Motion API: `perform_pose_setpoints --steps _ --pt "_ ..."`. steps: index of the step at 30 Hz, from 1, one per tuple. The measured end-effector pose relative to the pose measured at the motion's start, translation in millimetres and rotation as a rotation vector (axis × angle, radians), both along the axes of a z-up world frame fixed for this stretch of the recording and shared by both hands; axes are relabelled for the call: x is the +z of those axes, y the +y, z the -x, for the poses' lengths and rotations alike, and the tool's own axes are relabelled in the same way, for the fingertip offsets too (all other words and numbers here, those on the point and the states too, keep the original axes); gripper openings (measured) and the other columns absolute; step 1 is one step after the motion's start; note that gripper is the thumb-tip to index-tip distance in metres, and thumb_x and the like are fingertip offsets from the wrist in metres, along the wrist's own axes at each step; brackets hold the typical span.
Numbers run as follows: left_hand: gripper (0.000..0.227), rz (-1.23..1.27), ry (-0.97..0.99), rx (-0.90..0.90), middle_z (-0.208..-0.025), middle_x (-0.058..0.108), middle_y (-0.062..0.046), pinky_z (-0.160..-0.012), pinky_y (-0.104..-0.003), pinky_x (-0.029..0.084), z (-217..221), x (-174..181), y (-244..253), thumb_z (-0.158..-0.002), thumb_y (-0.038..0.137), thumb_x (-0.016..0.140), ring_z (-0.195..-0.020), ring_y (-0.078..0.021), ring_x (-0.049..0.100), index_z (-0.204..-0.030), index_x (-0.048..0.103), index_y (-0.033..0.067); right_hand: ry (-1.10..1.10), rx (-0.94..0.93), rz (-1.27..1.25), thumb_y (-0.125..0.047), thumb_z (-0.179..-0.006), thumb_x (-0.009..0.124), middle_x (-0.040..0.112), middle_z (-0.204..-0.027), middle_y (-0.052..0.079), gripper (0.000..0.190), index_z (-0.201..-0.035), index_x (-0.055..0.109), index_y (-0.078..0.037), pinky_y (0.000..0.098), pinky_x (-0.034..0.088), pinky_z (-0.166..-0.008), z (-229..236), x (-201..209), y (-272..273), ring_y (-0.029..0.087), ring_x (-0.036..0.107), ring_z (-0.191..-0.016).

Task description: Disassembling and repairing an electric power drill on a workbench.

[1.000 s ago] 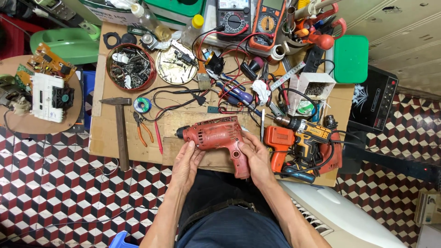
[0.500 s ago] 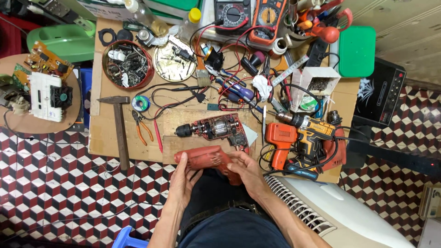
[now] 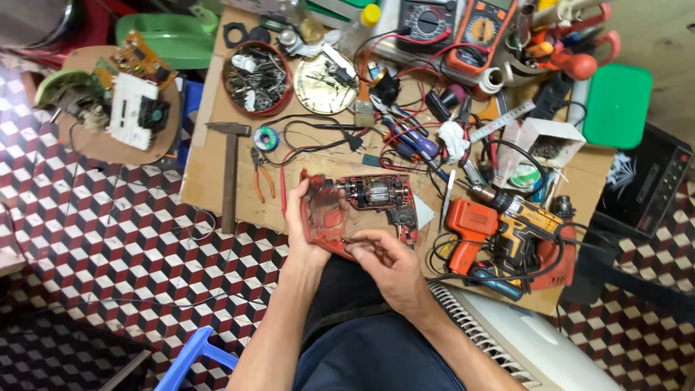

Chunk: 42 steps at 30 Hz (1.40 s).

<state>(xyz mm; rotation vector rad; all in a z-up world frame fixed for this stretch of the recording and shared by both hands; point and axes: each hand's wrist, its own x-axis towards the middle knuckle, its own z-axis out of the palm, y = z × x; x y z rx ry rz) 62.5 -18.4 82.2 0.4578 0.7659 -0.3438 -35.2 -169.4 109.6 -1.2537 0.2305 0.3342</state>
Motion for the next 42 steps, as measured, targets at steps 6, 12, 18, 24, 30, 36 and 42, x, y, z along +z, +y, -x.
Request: perform_pose_setpoints --steps 6,12,18,24,30,36,42 --pt "0.042 -0.028 -0.149 -0.190 -0.090 0.073 -0.010 -0.063 -0.033 0.056 -4.0 10.6 -2.9 -0.091 0.045 0.064 -0.071 -0.0218 0.068 -0.100 0.070 0.0042 0.069 0.009 0.122 -0.006 -0.097 0.064 0.075 -0.101 0.003 0.022 -0.117 0.068 0.001 0.0235 0.058 -0.082 -16.2 29.9 -9.6 0.007 0.070 -0.090" --pt "0.041 -0.099 -0.107 -0.251 -0.086 0.072 -0.008 -0.060 -0.033 0.055 -4.2 22.8 -11.9 -0.087 0.045 0.065 -0.067 -0.0215 0.067 -0.100 0.070 0.0063 -0.024 0.128 0.446 -0.012 -0.095 0.069 0.073 -0.085 0.000 0.016 -0.107 0.074 -0.003 0.0220 0.054 -0.069 -19.1 38.0 -16.8 0.005 0.065 -0.077" --pt "0.041 -0.210 -0.088 -0.284 -0.088 0.072 -0.007 -0.063 -0.033 0.054 -7.8 32.4 -20.4 -0.081 0.043 0.069 -0.070 -0.0185 0.065 -0.106 0.066 0.0111 -0.473 0.213 0.708 -0.010 -0.096 0.066 0.069 -0.093 0.011 0.013 -0.103 0.066 0.001 0.0333 0.053 -0.074 -21.0 52.0 -21.7 0.020 0.068 -0.085" --pt "0.049 -0.260 -0.162 -0.241 -0.091 0.068 -0.005 -0.065 -0.032 0.050 -3.6 17.7 -24.3 -0.082 0.042 0.069 -0.077 -0.0176 0.062 -0.116 0.062 0.0085 -0.243 0.170 0.695 -0.015 -0.098 0.062 0.069 -0.086 0.011 0.015 -0.101 0.067 0.000 0.0344 0.053 -0.069 -17.2 52.8 -18.9 0.020 0.068 -0.076" --pt "0.073 -0.417 -0.374 -0.158 -0.106 0.057 0.000 -0.072 -0.027 0.051 -1.3 52.5 -32.1 -0.079 0.032 0.064 -0.092 -0.0110 0.058 -0.148 0.045 0.0181 0.049 0.112 0.572 -0.022 -0.098 0.062 0.066 -0.071 0.003 0.023 -0.099 0.069 -0.001 0.0291 0.051 -0.061 -12.1 35.8 -12.5 0.010 0.061 -0.066" --pt "0.067 -0.530 -0.419 -0.163 -0.109 0.058 -0.002 -0.076 -0.027 0.051 -1.4 33.2 -30.8 -0.083 0.031 0.068 -0.092 -0.0127 0.058 -0.143 0.047 0.0072 0.181 0.089 0.317 -0.027 -0.104 0.061 0.067 -0.073 0.004 0.035 -0.089 0.069 0.003 0.0263 0.049 -0.061 -6.7 -7.1 -13.3 0.010 0.062 -0.065" --pt "0.047 -0.347 -0.228 -0.165 -0.097 0.064 -0.005 -0.073 -0.032 0.053 -8.3 31.1 -28.1 -0.084 0.041 0.068 -0.087 -0.0175 0.061 -0.116 0.061 0.0079 0.289 -0.016 0.204 -0.033 -0.105 0.052 0.067 -0.080 0.003 0.038 -0.092 0.066 0.000 0.0261 0.052 -0.067 -9.6 5.8 -30.0 0.010 0.062 -0.071"
